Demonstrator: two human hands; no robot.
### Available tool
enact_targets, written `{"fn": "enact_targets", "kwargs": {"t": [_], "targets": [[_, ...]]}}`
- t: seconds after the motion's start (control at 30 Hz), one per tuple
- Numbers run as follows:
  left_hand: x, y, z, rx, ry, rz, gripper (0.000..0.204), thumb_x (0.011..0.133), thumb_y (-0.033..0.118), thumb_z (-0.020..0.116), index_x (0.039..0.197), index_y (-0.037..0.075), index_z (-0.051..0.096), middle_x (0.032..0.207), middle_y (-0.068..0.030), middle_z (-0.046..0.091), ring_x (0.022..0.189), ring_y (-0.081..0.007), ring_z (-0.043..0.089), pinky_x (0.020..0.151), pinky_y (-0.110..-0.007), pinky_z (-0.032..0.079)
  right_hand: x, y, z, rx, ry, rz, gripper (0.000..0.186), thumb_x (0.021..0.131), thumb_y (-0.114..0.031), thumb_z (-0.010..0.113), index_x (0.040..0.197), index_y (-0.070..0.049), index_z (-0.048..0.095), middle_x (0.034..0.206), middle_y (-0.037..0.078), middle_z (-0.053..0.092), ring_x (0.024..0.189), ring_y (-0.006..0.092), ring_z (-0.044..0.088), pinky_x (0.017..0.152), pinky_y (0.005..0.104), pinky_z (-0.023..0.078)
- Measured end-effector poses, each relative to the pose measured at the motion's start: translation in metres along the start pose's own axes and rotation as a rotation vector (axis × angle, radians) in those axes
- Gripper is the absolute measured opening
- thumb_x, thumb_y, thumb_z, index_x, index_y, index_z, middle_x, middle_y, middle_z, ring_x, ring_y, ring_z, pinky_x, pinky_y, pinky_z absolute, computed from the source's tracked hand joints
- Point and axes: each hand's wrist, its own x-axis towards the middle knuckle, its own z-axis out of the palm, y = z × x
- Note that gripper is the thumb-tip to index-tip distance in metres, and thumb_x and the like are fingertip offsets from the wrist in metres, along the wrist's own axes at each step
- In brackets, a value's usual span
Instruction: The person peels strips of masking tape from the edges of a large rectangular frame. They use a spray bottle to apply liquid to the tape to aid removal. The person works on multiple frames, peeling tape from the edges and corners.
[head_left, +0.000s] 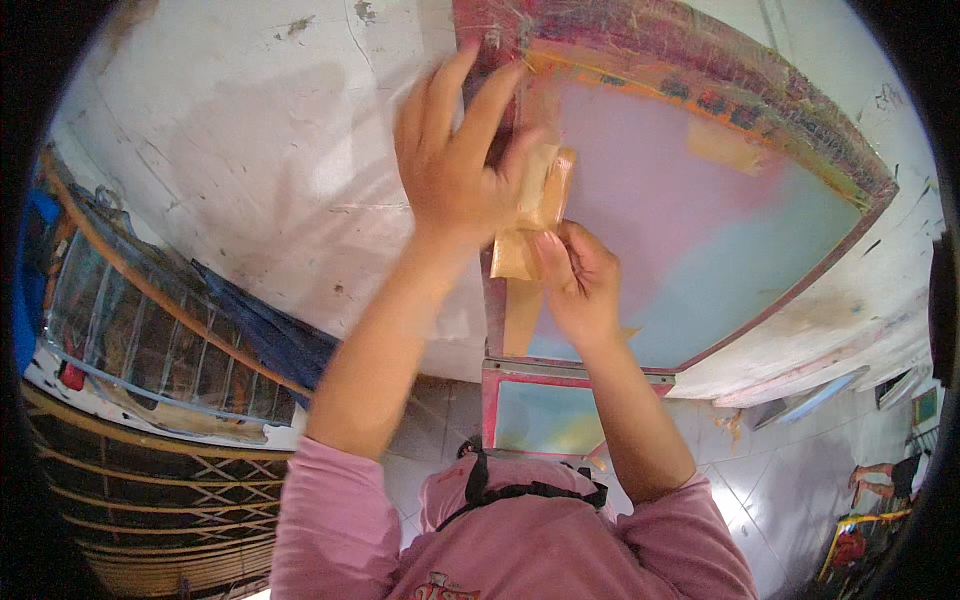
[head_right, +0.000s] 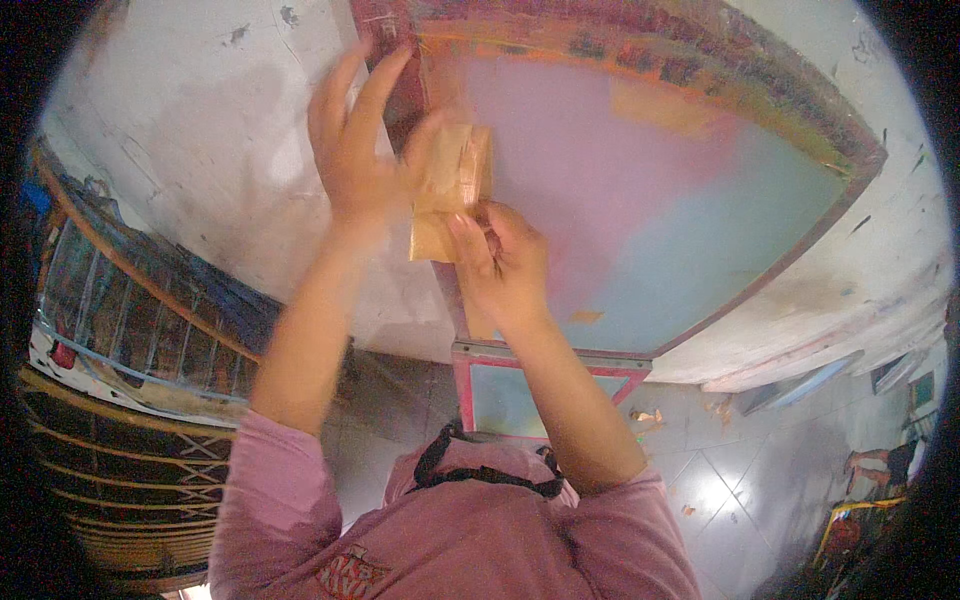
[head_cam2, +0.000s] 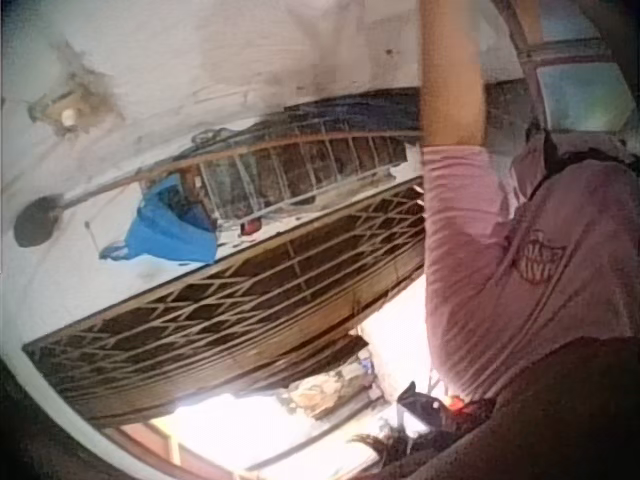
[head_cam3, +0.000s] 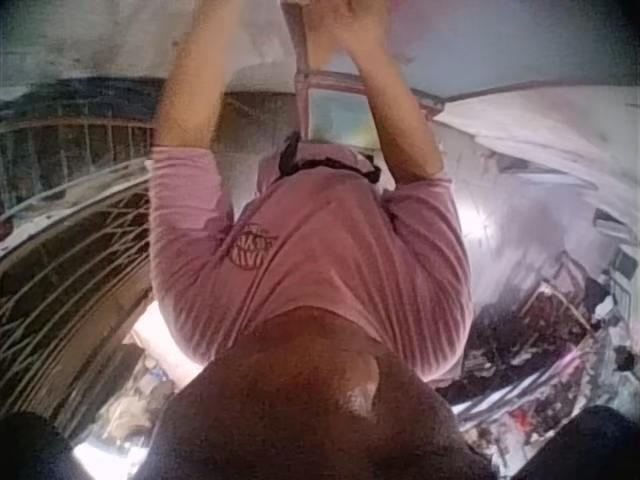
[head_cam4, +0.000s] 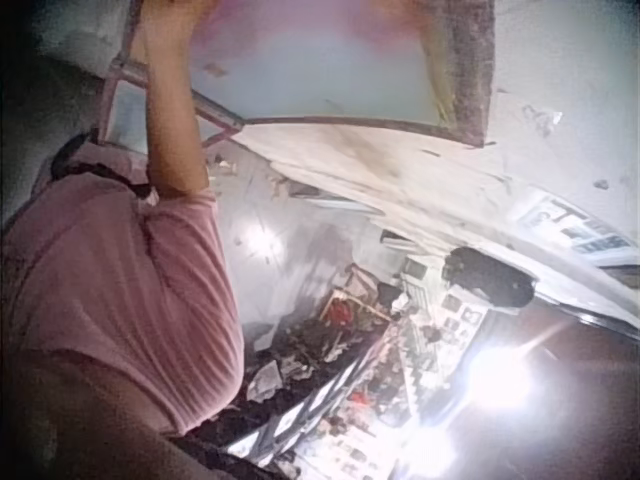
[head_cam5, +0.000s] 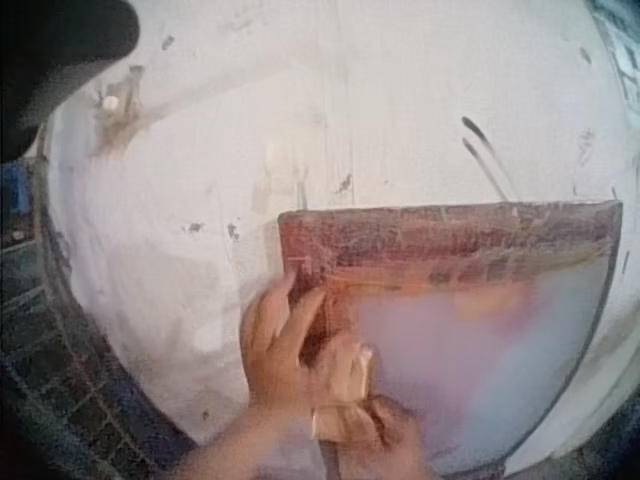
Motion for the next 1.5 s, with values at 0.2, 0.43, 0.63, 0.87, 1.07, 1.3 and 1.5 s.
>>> {"fn": "enact_targets", "kwargs": {"t": [0.2,0.43,0.63,0.87,1.07,1.3,1.5], "targets": [[-0.036,0.038,0.002,-0.822,-0.103,-0.914,0.026,0.074,0.020,0.069,0.084,0.001,0.054,0.068,-0.0082,0.058,0.057,-0.0098,0.052,0.051,-0.024,0.040,0.016,-0.040,-0.029,-0.385,0.198,-0.481,0.019,0.076,-0.019,0.061,0.090,-0.007,0.061,0.085,0.008,0.054,0.069,0.0220,0.054,0.060,0.0312,0.043],[-0.033,0.044,0.007,-0.838,-0.071,-1.046,0.017,0.079,0.013,0.063,0.075,-0.001,0.054,0.057,-0.0051,0.056,0.052,-0.0077,0.050,0.047,-0.022,0.039,0.103,-0.074,-0.022,-0.900,-0.028,-1.043,0.013,0.063,-0.018,0.069,0.075,-0.014,0.064,0.078,0.000,0.052,0.073,0.0199,0.053,0.061,0.0336,0.039],[-0.048,0.044,0.024,-0.869,0.080,-0.902,0.015,0.083,0.008,0.058,0.075,0.001,0.049,0.060,-0.0026,0.054,0.054,-0.0050,0.049,0.046,-0.020,0.037,0.102,-0.072,-0.018,-0.980,-0.042,-0.954,0.010,0.057,-0.022,0.070,0.064,-0.019,0.063,0.074,-0.002,0.046,0.075,0.0182,0.049,0.064,0.0349,0.034],[-0.048,0.044,0.015,-0.831,0.014,-0.899,0.014,0.083,0.007,0.057,0.076,0.001,0.047,0.060,-0.0027,0.054,0.053,-0.0043,0.048,0.047,-0.019,0.036,0.104,-0.072,-0.015,-0.967,-0.019,-0.968,0.015,0.055,-0.024,0.071,0.063,-0.017,0.062,0.073,-0.002,0.046,0.071,0.0187,0.049,0.062,0.0343,0.033],[-0.062,0.049,0.015,-0.822,0.017,-0.891,0.013,0.084,0.008,0.057,0.077,0.002,0.047,0.060,-0.0030,0.055,0.054,-0.0040,0.048,0.048,-0.019,0.036,0.107,-0.069,-0.015,-1.018,0.009,-0.991,0.016,0.055,-0.024,0.072,0.063,-0.017,0.060,0.073,-0.002,0.045,0.071,0.0189,0.050,0.060,0.0362,0.034],[-0.071,0.051,0.016,-0.845,0.018,-0.905,0.011,0.085,0.006,0.056,0.080,0.001,0.046,0.062,-0.0038,0.055,0.056,-0.0047,0.050,0.049,-0.019,0.038,0.107,-0.070,-0.016,-0.995,-0.001,-1.037,0.015,0.057,-0.025,0.072,0.063,-0.018,0.060,0.073,-0.003,0.046,0.073,0.0178,0.052,0.059,0.0356,0.035],[-0.085,0.048,0.022,-0.950,0.044,-0.868,0.010,0.085,0.003,0.054,0.081,0.001,0.045,0.060,-0.0029,0.054,0.052,-0.0041,0.048,0.044,-0.019,0.035,0.102,-0.076,-0.016,-1.088,-0.067,-0.970,0.011,0.063,-0.022,0.071,0.067,-0.017,0.061,0.082,-0.004,0.051,0.077,0.0166,0.053,0.063,0.0343,0.037]]}}
